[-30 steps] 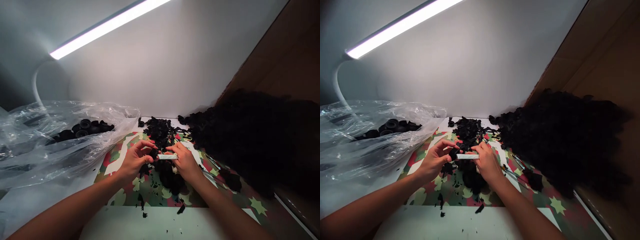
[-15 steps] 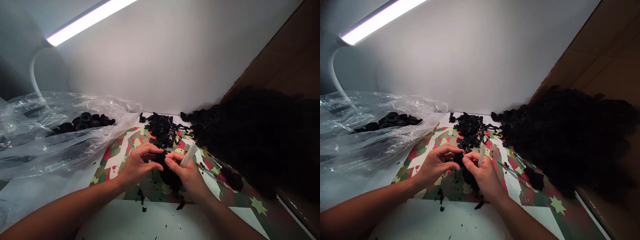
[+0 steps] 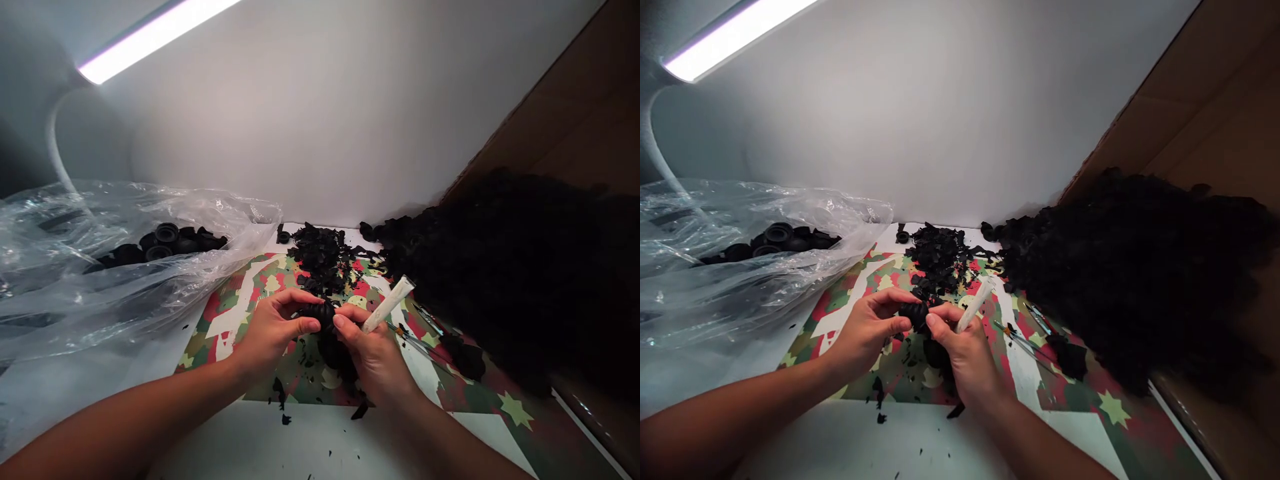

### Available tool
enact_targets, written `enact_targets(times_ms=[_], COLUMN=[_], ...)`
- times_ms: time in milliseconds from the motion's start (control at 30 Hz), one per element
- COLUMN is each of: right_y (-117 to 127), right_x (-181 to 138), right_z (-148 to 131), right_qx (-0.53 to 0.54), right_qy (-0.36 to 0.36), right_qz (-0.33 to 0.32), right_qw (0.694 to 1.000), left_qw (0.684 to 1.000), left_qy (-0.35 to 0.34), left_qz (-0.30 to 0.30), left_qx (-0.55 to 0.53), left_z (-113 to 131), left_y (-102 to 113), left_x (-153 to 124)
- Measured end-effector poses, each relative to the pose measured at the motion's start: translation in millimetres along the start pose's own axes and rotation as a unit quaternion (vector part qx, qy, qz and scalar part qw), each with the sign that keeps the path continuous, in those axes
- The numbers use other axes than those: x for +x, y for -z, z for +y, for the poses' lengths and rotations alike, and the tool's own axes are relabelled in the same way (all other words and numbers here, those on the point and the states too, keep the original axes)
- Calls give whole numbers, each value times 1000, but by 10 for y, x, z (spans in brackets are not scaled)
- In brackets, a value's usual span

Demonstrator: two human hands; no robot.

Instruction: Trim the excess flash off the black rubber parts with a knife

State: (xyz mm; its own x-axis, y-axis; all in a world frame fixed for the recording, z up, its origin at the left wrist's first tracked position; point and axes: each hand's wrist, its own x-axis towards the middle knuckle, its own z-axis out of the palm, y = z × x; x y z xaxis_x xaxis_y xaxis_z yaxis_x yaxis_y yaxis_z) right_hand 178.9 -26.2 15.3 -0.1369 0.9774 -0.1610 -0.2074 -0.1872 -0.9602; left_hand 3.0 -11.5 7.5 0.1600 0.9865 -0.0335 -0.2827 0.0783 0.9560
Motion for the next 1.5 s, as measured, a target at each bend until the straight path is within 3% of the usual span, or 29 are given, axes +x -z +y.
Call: enact_targets(times_ms=[467, 567, 700, 767, 833, 933, 1067, 1167, 1333, 1500], right_y=[-6, 19, 30, 22, 13, 5, 5, 11, 12, -9], right_x=[23, 24, 33, 33, 27, 6, -17, -8, 17, -14], right_z=[-12, 31, 14, -22, -53, -67, -64, -79, -79, -68], right_qx=[46, -5, -86, -118, -161, -224, -284, -294, -268, -280], right_qy=[-47, -11, 27, 41, 84, 173, 198, 180, 137, 157], right_qz=[-12, -14, -67, -78, -55, -13, -35, -55, -33, -50], right_qw=[998, 1000, 994, 989, 982, 959, 937, 937, 953, 946], left_qw=[998, 993, 965, 956, 968, 990, 994, 989, 965, 969], left_qy=[-18, -73, -171, -186, -169, -92, -28, -63, -155, -156], left_qz=[26, 10, -55, -84, -73, -31, -55, -54, -66, -27], left_qx=[61, 89, 193, 212, 170, 100, 91, 122, 199, 191], left_z=[26, 52, 86, 86, 73, 57, 67, 70, 39, -16], left_y=[-2, 8, 25, 27, 25, 20, 26, 46, 57, 37], left_x=[-2, -17, -31, -30, -24, -18, -22, -19, -12, -19])
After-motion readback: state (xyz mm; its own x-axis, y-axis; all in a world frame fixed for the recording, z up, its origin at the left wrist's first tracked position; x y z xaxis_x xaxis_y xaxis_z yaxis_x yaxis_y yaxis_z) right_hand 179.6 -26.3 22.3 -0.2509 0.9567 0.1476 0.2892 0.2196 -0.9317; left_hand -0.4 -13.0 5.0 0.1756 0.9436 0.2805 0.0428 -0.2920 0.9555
